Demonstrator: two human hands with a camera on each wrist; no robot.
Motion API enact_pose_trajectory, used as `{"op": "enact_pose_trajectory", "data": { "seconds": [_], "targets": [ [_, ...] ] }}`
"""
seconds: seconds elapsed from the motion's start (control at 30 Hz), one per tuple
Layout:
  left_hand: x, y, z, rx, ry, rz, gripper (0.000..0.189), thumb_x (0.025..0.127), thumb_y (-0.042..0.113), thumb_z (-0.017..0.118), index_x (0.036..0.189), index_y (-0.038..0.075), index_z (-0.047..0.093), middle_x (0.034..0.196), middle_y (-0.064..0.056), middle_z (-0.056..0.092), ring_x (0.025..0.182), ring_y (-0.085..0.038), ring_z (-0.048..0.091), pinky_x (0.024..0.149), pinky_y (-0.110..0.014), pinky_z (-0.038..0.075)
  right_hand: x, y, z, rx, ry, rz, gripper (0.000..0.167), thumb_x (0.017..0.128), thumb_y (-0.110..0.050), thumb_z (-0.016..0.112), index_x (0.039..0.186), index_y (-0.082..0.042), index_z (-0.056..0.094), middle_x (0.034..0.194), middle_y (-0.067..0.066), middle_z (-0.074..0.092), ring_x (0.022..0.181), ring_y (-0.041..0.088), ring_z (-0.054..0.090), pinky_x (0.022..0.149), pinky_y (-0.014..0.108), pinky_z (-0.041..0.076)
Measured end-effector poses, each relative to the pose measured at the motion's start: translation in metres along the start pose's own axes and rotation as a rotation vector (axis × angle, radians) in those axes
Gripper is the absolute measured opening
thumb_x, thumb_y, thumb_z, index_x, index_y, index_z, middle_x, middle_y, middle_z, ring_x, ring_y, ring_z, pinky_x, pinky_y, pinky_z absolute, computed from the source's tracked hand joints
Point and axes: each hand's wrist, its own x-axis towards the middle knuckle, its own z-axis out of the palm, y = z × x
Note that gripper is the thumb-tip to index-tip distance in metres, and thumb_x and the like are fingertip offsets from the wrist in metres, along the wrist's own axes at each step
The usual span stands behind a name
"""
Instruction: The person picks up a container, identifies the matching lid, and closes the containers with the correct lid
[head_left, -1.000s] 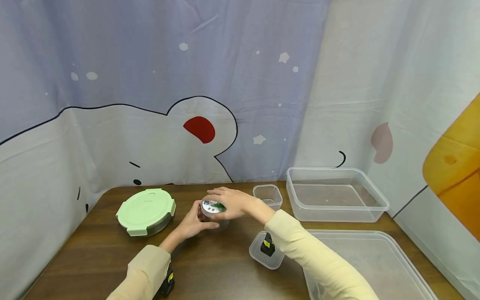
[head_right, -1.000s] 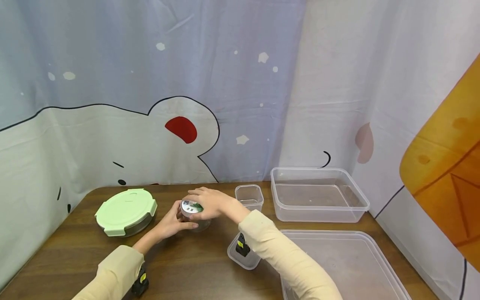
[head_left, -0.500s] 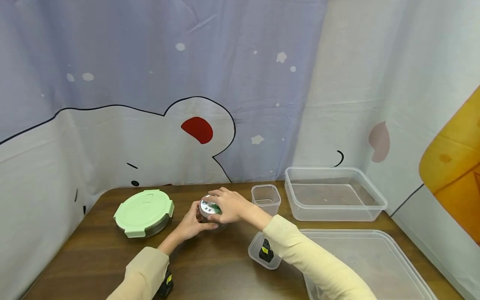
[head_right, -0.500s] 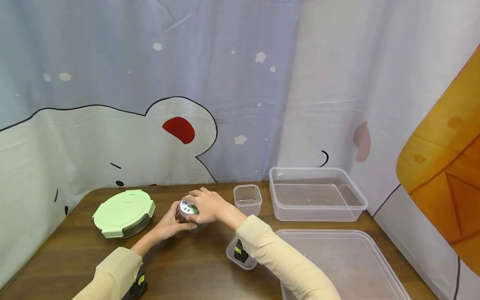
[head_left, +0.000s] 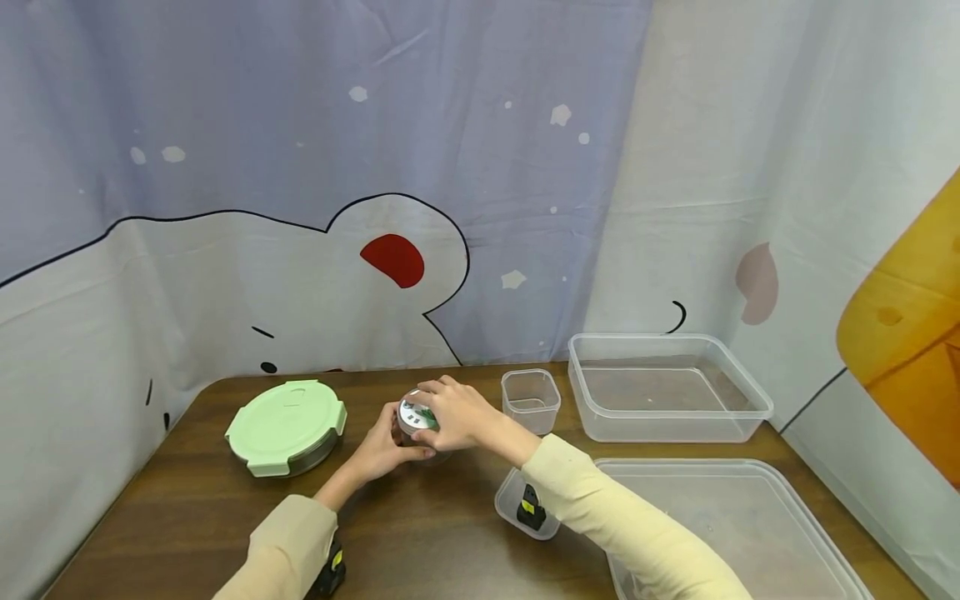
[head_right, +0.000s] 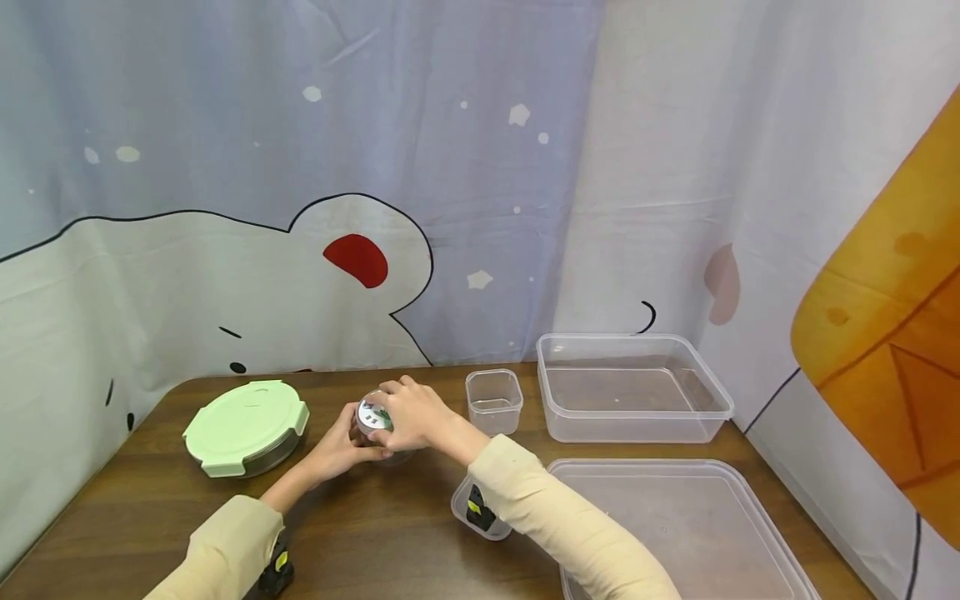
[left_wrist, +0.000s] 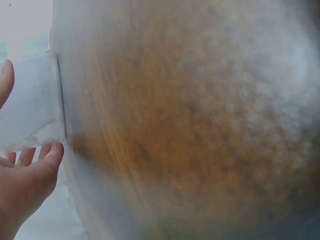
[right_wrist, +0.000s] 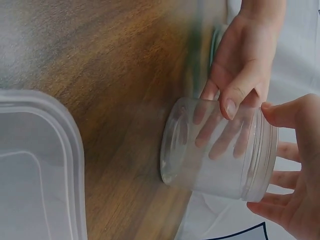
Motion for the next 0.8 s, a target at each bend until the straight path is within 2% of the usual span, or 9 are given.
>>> {"op": "enact_pose_trajectory", "data": {
  "seconds": [0.2, 0.33, 0.53, 0.67, 0.8],
  "targets": [
    [-0.0004, -0.0004, 0.0006, 0.015, 0.008, 0.002, 0.081, 0.076, 0.014, 0.082, 0.135, 0.003, 0.028, 0.135, -0.019, 0.047, 0.122, -0.032, 0.053, 0.101, -0.046, 0.046, -0.0011, -0.0019, 0.0005, -0.025, 0.008, -0.001, 0.056, 0.086, -0.049, 0.063, 0.135, -0.022, 0.055, 0.136, 0.005, 0.057, 0.118, 0.021, 0.055, 0.086, 0.031, 0.054],
    [-0.0023, 0.0014, -0.0003, 0.018, 0.008, 0.008, 0.081, 0.075, 0.013, 0.082, 0.135, 0.001, 0.027, 0.135, -0.021, 0.047, 0.123, -0.035, 0.052, 0.102, -0.048, 0.045, -0.0016, -0.0035, 0.0021, -0.046, 0.042, -0.021, 0.054, 0.087, -0.048, 0.063, 0.133, -0.021, 0.057, 0.133, 0.006, 0.059, 0.113, 0.021, 0.057, 0.084, 0.029, 0.054],
    [-0.0037, 0.0012, -0.0012, 0.071, 0.025, -0.002, 0.082, 0.074, 0.013, 0.083, 0.134, 0.000, 0.028, 0.134, -0.023, 0.048, 0.123, -0.037, 0.052, 0.102, -0.049, 0.045, -0.0033, -0.0067, 0.0040, -0.060, 0.078, -0.036, 0.053, 0.087, -0.046, 0.063, 0.132, -0.019, 0.057, 0.131, 0.008, 0.060, 0.110, 0.023, 0.058, 0.081, 0.031, 0.056],
    [-0.0029, 0.0016, 0.0000, 0.075, 0.032, -0.017, 0.081, 0.074, 0.012, 0.082, 0.134, 0.001, 0.028, 0.134, -0.022, 0.049, 0.121, -0.034, 0.054, 0.099, -0.046, 0.047, -0.0039, -0.0069, 0.0045, -0.082, 0.073, -0.044, 0.053, 0.088, -0.045, 0.062, 0.133, -0.018, 0.056, 0.133, 0.009, 0.058, 0.113, 0.023, 0.057, 0.084, 0.031, 0.055],
    [-0.0033, 0.0037, 0.0016, 0.073, 0.037, -0.013, 0.080, 0.076, 0.013, 0.081, 0.134, 0.000, 0.027, 0.135, -0.024, 0.046, 0.123, -0.036, 0.053, 0.099, -0.045, 0.048, -0.0037, -0.0063, 0.0026, -0.086, 0.026, -0.053, 0.054, 0.091, -0.042, 0.059, 0.137, -0.017, 0.052, 0.139, 0.009, 0.054, 0.120, 0.025, 0.054, 0.090, 0.032, 0.054]
  ]
}}
